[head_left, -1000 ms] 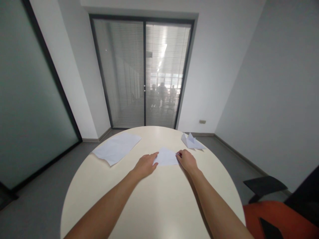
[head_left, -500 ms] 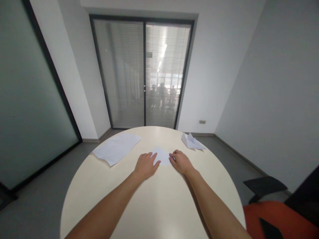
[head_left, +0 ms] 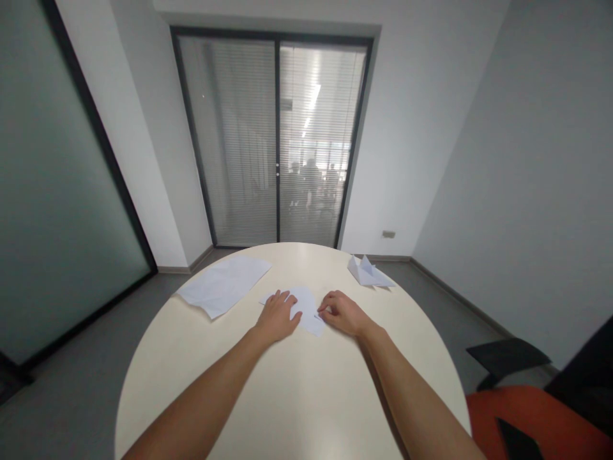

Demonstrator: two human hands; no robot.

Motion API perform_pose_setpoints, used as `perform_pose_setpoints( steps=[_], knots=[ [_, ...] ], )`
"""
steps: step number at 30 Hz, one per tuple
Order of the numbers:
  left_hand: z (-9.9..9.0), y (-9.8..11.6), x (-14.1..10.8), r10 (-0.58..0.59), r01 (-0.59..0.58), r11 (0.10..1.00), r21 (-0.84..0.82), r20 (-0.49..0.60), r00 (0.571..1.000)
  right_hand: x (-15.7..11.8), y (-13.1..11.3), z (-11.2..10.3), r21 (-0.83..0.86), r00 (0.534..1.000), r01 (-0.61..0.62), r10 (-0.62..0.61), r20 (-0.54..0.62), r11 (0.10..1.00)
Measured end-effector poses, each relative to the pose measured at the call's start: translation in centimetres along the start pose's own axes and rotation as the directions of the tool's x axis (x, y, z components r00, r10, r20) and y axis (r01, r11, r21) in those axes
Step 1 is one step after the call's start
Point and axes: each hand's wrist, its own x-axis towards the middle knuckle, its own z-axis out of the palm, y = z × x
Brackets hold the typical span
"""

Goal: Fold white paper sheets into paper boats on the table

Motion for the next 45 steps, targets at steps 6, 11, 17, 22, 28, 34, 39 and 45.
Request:
perform_pose_setpoints(
  steps=[6,11,17,22,28,34,39,45],
  knots=[
    [-0.1,-0.4,-0.1,0.078,-0.065,0.992,-0.109,0.120,0.990,0.1,0.4,0.8,0.063,0.997,0.076,-0.077,0.005,0.995],
    [-1.0,-0.2,-0.2,0.210,-0.167,0.964,-0.204,0.208,0.955,0.2,0.7,1.5,0.054,0.988,0.027,-0.035,0.148,0.998],
    [-1.9,0.2,0.0,0.348,-0.281,0.906,-0.316,0.180,0.920,0.6,-0.6,1.8,0.114,0.969,-0.013,-0.016,0.247,0.993],
    [-1.5,0.4,0.1,0.407,-0.375,0.869,-0.323,0.036,0.913,0.5,-1.0,1.8,0.049,0.960,-0.068,0.052,0.274,0.997],
    [-1.5,0.7,0.0,0.311,-0.299,0.906,-0.299,-0.009,0.950,0.3,-0.5,2.0,-0.103,0.969,-0.152,0.169,0.179,0.983],
    [-1.5,0.8,-0.2,0.321,-0.308,0.902,-0.302,-0.008,0.947,0.3,-0.4,2.1,-0.189,0.962,-0.231,0.253,0.105,0.955],
    [-1.3,0.8,-0.2,0.317,-0.310,0.900,-0.305,-0.029,0.948,0.2,-0.9,2.1,-0.212,0.955,-0.260,0.283,0.091,0.942],
    [-1.4,0.4,-0.2,0.318,-0.298,0.896,-0.328,0.007,0.948,0.1,-1.0,2.1,-0.209,0.942,-0.299,0.322,0.089,0.931]
  ],
)
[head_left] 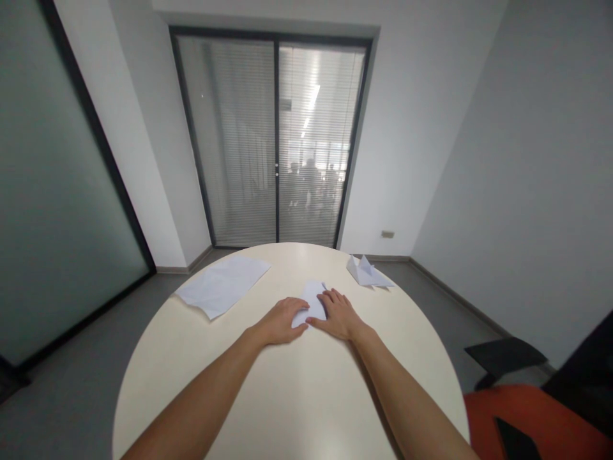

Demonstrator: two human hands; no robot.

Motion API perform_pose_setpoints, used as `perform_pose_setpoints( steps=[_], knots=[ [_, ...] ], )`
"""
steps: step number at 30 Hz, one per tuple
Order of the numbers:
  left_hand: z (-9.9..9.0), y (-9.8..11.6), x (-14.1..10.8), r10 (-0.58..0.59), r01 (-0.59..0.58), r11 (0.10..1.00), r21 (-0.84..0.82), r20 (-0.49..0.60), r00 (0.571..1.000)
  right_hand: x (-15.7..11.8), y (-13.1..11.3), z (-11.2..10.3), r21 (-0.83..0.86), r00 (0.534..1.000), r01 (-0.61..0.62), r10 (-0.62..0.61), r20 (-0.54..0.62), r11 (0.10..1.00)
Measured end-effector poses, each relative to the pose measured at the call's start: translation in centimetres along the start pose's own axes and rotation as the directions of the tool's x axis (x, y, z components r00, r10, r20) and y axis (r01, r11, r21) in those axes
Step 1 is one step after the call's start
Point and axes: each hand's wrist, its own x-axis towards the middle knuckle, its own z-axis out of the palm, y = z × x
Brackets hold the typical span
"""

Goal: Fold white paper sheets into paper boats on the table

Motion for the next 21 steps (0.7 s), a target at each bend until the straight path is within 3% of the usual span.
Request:
perform_pose_setpoints(
  steps=[5,9,13,21],
  knots=[
    [-0.28,-0.07,-0.01,-0.028,0.028,1.000,0.008,0.020,0.999,0.12,0.09,0.13,-0.017,1.000,-0.011,0.011,-0.017,1.000],
    [-0.17,-0.02,0.07,-0.048,0.048,0.999,0.020,0.009,0.999,0.30,0.28,0.19,-0.018,0.996,0.073,-0.074,-0.053,0.997],
    [0.11,-0.10,0.03,-0.045,0.046,0.999,0.021,-0.011,0.999,0.32,0.59,0.15,0.001,0.988,0.157,-0.157,-0.002,0.988],
    [-0.38,0.12,0.05,-0.037,0.037,0.999,0.015,0.019,0.999,0.19,0.77,-0.32,0.074,0.990,0.110,-0.115,0.077,0.991]
  ],
)
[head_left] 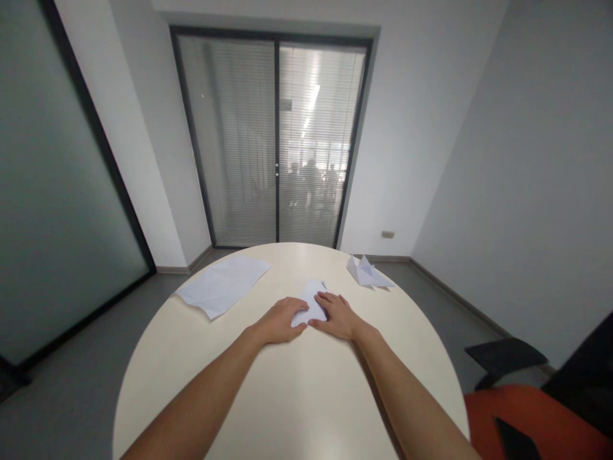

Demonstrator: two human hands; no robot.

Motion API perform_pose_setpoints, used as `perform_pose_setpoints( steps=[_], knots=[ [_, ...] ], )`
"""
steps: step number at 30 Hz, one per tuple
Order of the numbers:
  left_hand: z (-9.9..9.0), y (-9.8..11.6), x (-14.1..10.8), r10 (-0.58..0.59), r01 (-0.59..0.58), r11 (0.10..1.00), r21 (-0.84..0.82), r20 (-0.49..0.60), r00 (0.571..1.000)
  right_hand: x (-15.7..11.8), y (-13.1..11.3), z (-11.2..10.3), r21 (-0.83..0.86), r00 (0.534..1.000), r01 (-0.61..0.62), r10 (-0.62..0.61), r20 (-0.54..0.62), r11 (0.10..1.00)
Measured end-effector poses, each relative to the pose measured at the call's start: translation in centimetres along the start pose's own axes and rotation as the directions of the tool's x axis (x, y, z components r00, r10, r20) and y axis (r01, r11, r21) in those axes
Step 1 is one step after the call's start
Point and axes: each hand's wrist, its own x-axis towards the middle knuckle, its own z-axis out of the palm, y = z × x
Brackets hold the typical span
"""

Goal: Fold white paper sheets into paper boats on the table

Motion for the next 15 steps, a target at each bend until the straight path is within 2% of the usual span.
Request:
perform_pose_setpoints(
  steps=[10,15],
  knots=[
    [1.3,-0.1,0.3,-0.091,0.092,0.996,0.005,-0.052,0.994,0.2,0.6,0.3,0.025,1.000,0.019,-0.018,-0.011,1.000],
    [1.4,-0.3,0.4,-0.112,0.112,0.994,-0.018,-0.017,0.994,0.2,0.6,0.2,0.037,1.000,0.014,-0.014,-0.008,0.999]
  ],
)
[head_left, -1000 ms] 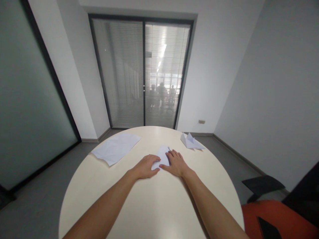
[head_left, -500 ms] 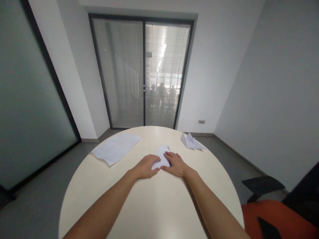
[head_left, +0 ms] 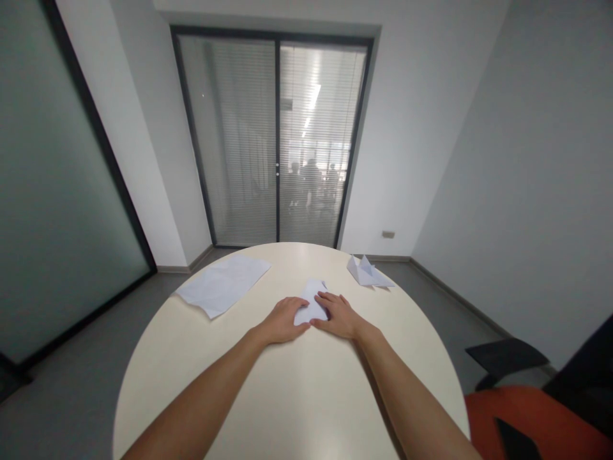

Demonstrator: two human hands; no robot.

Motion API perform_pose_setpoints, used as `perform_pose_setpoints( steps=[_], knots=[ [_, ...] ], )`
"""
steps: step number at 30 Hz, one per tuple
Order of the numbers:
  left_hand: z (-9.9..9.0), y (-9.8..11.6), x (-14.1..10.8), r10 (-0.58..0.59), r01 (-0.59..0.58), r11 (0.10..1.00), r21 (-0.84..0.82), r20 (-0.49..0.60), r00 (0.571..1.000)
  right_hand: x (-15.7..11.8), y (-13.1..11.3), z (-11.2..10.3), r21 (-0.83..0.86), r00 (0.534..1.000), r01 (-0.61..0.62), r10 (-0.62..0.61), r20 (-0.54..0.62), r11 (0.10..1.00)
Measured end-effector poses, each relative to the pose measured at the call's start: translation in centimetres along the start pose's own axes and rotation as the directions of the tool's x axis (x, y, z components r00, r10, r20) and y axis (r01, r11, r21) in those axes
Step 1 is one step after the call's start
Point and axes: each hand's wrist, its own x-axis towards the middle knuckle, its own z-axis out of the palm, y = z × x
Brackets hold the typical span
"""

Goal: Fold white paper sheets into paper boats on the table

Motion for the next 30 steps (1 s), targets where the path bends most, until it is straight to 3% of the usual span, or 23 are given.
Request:
perform_pose_setpoints(
  steps=[13,30],
  knots=[
    [-1.0,-0.4,-0.3,-0.004,0.008,0.999,-0.032,0.126,0.992,-0.3,-0.2,-0.2,-0.014,1.000,-0.023,0.023,0.009,1.000],
    [-1.2,-0.3,-0.4,0.076,-0.075,0.997,-0.023,0.062,0.995,0.0,0.8,0.0,-0.029,0.998,0.058,-0.058,-0.003,0.998]
  ],
)
